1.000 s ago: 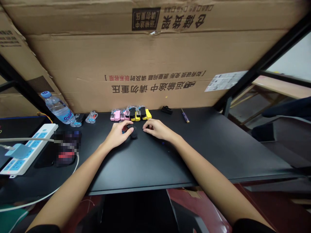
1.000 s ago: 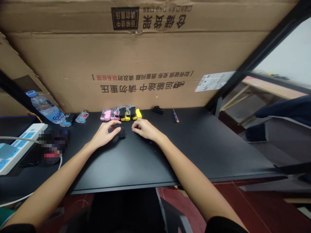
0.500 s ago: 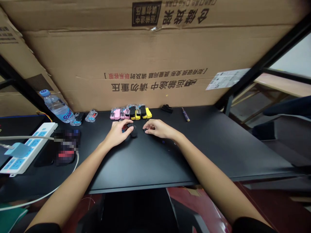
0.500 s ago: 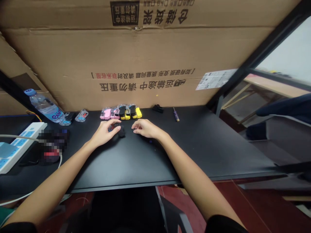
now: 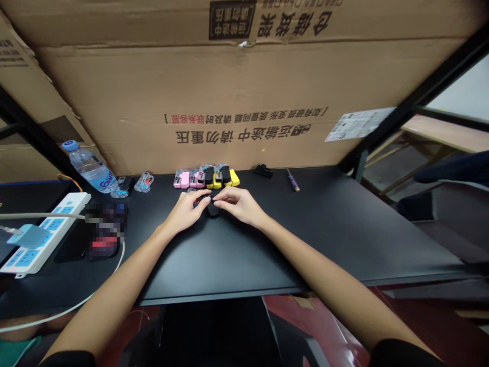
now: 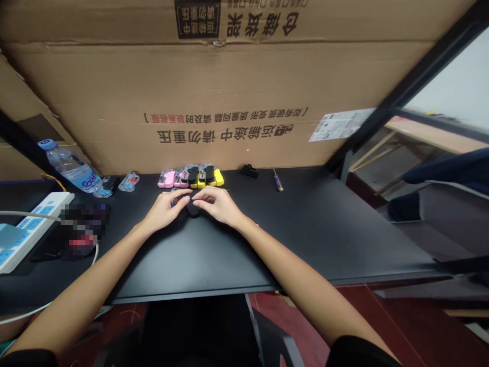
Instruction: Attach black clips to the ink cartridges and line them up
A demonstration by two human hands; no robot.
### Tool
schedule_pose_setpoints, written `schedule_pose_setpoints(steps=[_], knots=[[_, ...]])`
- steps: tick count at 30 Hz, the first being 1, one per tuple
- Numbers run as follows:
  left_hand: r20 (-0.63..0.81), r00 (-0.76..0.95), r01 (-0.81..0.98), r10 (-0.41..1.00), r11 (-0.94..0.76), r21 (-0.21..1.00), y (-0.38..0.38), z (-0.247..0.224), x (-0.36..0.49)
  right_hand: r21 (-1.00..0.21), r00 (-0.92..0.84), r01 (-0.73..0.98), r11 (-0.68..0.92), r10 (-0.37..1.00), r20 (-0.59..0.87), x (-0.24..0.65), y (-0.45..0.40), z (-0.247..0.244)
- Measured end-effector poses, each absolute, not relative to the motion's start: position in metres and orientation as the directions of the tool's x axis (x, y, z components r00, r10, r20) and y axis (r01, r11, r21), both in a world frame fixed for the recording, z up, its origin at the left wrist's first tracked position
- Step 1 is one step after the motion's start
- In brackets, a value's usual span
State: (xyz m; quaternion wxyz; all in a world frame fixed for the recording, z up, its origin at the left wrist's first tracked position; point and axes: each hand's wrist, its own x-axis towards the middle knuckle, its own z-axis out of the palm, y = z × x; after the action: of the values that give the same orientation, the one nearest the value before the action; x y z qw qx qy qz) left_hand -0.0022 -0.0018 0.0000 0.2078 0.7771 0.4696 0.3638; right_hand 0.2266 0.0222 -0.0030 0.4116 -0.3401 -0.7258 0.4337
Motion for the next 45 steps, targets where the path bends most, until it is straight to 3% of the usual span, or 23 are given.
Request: schedule_pose_setpoints(steps=[6,14,22,28,37,45], knots=[[0.382,0.325,0.562,0.865,-0.501,0.657,-0.004,0.000,0.001,-0.878,-0.416,0.139,0.459,0.831,0.369,0.231,0.025,-0.002],[0.331,0.296,0.566,0.896,-0.444,0.695,-0.002,0.001,-0.001,-0.953,-0.450,0.108,0.282,0.869,0.205,0.230,0.025,0.001],[0.390,0.321,0.553,0.863,-0.505,0.662,-0.002,-0.001,-0.001,-0.959,-0.438,0.116,0.258,0.880,0.184,0.227,0.026,-0.003],[0.419,0.366,0.564,0.831,-0.556,0.611,0.000,-0.003,-0.005,-0.946,-0.532,0.189,0.264,0.837,0.127,0.224,0.020,-0.002],[0.392,0.385,0.574,0.836,-0.549,0.607,-0.001,-0.006,-0.001,-0.965,-0.420,0.149,0.214,0.898,0.134,0.214,0.014,-0.001],[0.392,0.311,0.517,0.866,-0.500,0.695,-0.002,0.003,-0.005,-0.912,-0.408,0.187,0.364,0.874,0.265,0.229,0.023,0.002]])
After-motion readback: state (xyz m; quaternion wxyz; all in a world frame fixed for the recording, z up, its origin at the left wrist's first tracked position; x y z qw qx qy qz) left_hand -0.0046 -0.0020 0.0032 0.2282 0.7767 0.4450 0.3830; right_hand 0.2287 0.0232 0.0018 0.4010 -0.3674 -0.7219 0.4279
